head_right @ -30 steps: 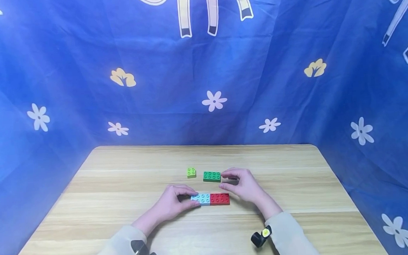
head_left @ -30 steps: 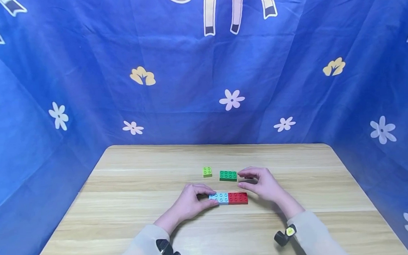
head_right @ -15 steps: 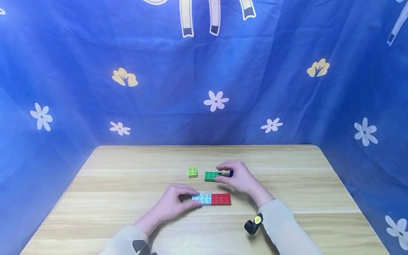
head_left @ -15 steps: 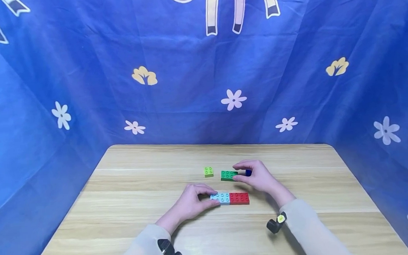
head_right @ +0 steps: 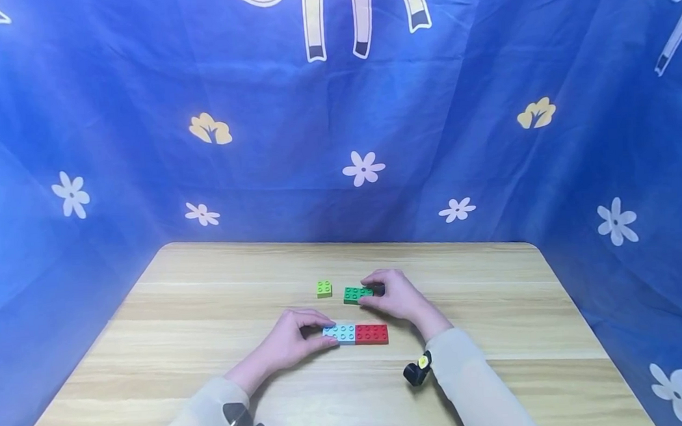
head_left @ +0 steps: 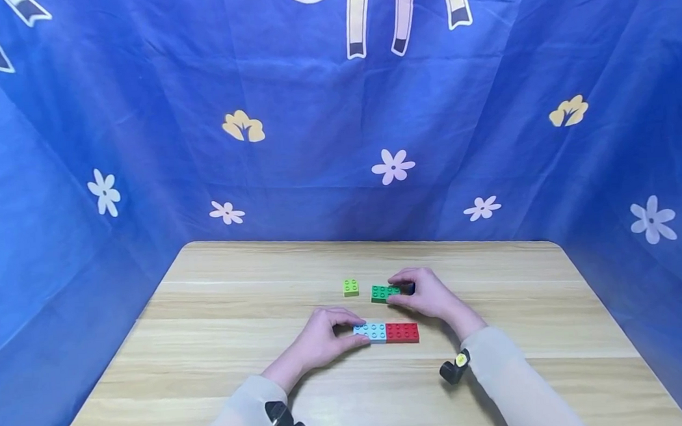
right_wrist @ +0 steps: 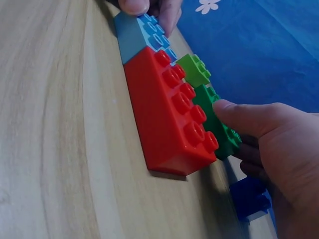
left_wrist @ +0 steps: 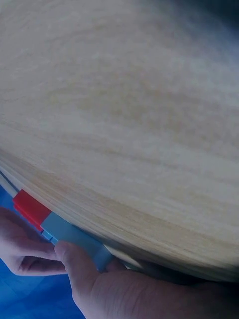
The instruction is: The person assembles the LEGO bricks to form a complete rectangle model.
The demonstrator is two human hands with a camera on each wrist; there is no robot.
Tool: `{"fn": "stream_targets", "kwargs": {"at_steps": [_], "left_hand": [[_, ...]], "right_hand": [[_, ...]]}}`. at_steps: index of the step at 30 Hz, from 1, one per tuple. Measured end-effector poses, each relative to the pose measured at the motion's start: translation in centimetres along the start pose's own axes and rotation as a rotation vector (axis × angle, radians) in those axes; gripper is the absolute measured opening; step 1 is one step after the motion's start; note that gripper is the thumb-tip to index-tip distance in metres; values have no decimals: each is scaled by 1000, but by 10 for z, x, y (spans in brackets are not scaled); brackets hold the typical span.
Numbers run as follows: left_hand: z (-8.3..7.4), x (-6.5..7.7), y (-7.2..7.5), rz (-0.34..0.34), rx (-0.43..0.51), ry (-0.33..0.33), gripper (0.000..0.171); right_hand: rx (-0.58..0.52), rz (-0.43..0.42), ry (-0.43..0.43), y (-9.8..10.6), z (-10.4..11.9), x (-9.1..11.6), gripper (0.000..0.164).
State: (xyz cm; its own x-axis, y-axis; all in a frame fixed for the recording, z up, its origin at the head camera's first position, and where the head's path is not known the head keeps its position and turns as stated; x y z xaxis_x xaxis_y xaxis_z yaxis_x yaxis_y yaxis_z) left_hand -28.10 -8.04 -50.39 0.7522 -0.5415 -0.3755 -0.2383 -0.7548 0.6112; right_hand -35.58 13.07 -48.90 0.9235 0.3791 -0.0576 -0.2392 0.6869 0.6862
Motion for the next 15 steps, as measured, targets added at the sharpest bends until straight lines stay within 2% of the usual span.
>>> {"fn": "stream_targets", "kwargs": {"at_steps": [6,15], "left_hand": [[0,0,-1,3,-12,-1,34],[0,1,0,6,-3,19,35]], "right_hand": [[53,33,19,-7,4,-2,42],[54,23,8,-9,4,-3,36]]}}
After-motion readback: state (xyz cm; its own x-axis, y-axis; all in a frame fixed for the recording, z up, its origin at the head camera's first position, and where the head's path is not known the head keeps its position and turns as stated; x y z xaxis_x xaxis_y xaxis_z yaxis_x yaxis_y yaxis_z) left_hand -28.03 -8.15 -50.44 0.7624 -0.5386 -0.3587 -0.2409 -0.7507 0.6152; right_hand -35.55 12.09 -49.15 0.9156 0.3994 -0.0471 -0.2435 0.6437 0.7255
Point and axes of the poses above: each hand's wrist, its own x-axis away from the middle knuckle, its own y-axis out of the back of the hand, z = x × y, the point moved 8 cm from there along -x, towards the middle knuckle, and after that the axes turned 11 degrees about -y, right-handed, at the moved point
